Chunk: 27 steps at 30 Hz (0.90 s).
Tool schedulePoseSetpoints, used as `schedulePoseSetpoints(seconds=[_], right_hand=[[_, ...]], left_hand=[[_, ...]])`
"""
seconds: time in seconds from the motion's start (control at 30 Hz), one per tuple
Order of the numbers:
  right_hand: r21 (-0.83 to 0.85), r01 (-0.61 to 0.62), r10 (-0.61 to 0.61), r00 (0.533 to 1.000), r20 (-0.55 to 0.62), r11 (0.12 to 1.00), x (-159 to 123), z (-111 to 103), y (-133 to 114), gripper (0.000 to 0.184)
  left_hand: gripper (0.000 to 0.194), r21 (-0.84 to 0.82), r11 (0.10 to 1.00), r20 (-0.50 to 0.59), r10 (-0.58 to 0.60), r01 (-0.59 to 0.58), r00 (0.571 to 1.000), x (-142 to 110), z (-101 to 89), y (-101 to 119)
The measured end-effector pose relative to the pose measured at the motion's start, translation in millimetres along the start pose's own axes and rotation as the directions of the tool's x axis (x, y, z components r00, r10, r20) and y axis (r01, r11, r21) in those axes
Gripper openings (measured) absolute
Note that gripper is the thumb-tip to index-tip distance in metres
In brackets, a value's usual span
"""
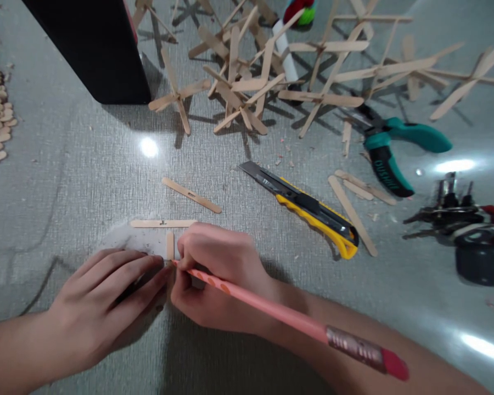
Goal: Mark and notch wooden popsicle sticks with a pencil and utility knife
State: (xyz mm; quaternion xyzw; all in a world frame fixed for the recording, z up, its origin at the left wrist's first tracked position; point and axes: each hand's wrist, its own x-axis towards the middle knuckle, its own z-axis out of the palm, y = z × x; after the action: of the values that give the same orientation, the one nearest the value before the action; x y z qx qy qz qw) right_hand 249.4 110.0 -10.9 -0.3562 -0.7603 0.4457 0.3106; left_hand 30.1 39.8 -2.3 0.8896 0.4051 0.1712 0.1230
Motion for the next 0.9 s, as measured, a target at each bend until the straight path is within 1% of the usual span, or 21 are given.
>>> schedulePoseSetpoints(seconds=[0.27,0.5,0.7,0.83,0.9], right_hand=[[-0.011,0.002,-0.002,1.000,0.008,1.000,-0.4,3.1,1.7,0.025],[-0.028,0.009,-0.009,1.000,0.024,1.000,0.6,1.4,1.3,0.024],[-0.073,0.018,-0.015,0.999,0.040,0.997,1.4,2.5,0.3,0.027],[-0.035,0.016,-0.015,0.999,0.033,0.999,0.8,3.1,2.0,0.026],[-0.015,0.016,-0.015,1.000,0.028,1.000,0.6,2.9,4.0,0.026]], left_hand=[[0.027,0.007,1.000,0.012,0.000,0.000,1.000,0.0,-1.1,0.1],[0.029,0.009,1.000,0.017,0.000,0.000,1.000,-1.3,-0.3,1.7],[0.030,-0.003,1.000,0.017,-0.003,0.003,1.000,-1.1,-1.0,2.3],[0.030,-0.006,1.000,0.041,0.012,-0.012,0.999,-0.7,-2.5,1.3],[0.030,-0.012,1.000,0.033,0.007,-0.006,0.999,-0.7,-1.4,1.7]])
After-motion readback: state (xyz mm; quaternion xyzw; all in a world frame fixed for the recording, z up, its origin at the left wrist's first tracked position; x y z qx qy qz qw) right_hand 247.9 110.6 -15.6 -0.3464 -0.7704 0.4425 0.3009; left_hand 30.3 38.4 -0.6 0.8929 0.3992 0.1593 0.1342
